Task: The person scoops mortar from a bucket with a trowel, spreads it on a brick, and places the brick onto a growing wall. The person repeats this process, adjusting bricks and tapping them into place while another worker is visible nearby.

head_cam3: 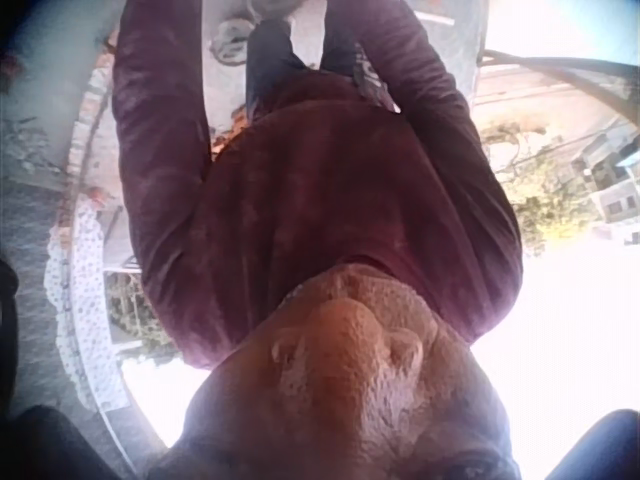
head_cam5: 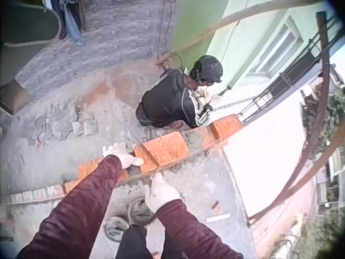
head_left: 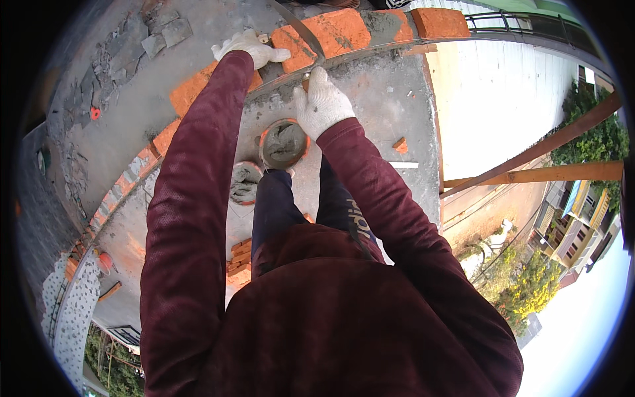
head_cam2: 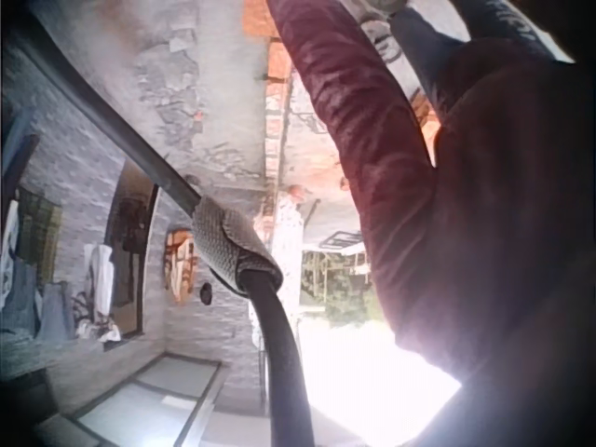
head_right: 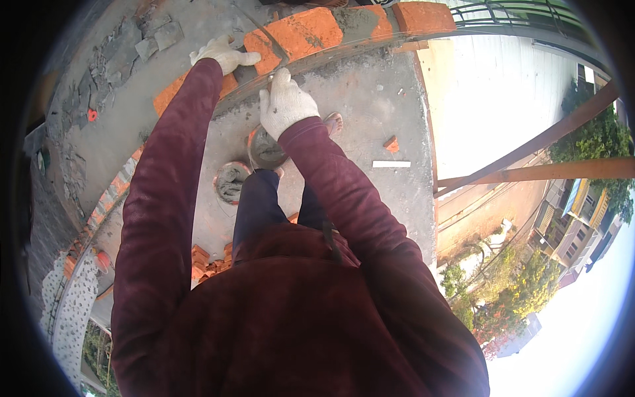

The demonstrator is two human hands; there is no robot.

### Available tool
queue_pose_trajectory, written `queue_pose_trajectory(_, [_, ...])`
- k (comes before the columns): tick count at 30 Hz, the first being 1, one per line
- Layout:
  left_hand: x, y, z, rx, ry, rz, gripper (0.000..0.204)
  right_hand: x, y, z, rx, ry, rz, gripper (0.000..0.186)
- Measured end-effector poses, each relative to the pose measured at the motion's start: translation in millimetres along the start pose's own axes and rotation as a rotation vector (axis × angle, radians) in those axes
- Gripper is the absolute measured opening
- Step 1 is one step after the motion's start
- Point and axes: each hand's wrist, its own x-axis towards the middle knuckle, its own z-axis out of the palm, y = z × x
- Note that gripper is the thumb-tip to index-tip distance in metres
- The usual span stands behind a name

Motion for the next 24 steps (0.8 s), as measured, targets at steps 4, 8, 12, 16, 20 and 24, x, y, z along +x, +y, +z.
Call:
queue_pose_trajectory(4, [0, 7, 1, -0.021, 0.017, 0.031, 0.104, 6, 24, -17, 0.025, -0.076, 0.022, 0.037])
queue_pose_trajectory(8, [-14, 0, 0, 0.015, 0.132, 0.055, 0.1, -40, 59, -82, -0.106, 0.065, -0.149, 0.027])
queue_pose_trajectory(12, [-5, -28, 32, -0.147, 0.498, 0.419, 0.079, -71, 113, -132, -0.376, -0.213, -0.05, 0.019])
queue_pose_trajectory(16, [-29, 19, 31, -0.053, 0.295, 0.695, 0.056, -28, 164, -90, -0.548, -0.439, -0.131, 0.025])
queue_pose_trajectory(20, [-35, 42, 35, 0.049, 0.39, 0.606, 0.054, 33, 179, -45, -0.404, -0.401, -0.174, 0.028])
queue_pose_trajectory(24, [-45, 48, 34, 0.134, 0.364, 0.529, 0.05, 79, 234, -64, -0.229, -0.441, -0.339, 0.03])
